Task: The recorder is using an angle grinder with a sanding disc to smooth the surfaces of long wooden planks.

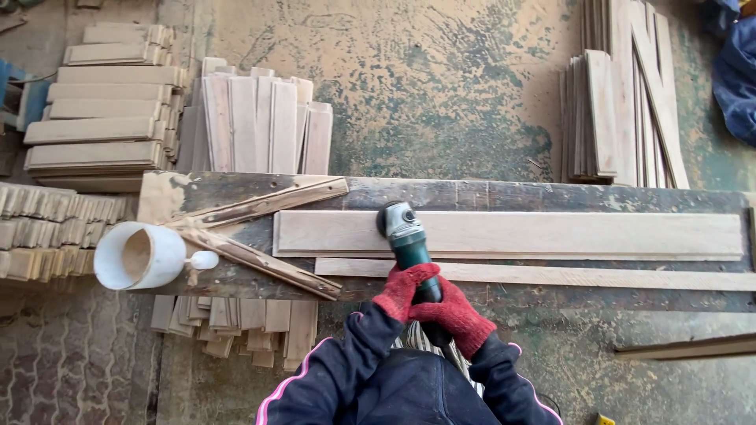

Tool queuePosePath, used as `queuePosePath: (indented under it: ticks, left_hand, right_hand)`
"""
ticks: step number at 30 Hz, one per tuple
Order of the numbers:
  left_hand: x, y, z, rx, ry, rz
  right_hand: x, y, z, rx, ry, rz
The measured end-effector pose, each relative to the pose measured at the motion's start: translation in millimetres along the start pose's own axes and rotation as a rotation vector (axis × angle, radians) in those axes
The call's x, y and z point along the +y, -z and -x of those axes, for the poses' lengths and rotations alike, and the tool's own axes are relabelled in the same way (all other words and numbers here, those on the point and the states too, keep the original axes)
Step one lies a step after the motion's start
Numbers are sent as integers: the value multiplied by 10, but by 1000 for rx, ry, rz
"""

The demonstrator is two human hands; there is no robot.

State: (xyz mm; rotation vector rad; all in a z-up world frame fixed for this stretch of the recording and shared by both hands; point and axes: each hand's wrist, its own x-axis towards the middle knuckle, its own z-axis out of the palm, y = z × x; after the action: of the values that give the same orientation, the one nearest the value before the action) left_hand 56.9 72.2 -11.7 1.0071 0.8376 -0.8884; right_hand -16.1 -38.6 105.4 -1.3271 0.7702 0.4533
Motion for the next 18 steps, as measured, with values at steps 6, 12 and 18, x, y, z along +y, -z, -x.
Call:
queuePosePath:
  ticks: [6,12,18]
  left_hand:
    - [400,173,743,205,-12,83]
    - [157,-233,566,167,32,-96]
    - [-632,-963,-172,-96,40,-117]
  right_hand:
    - [-430,-423,154,-156,-5,153]
    - [-239,5,166,-89,-43,134]
    - [254,958,177,145,-24,-131]
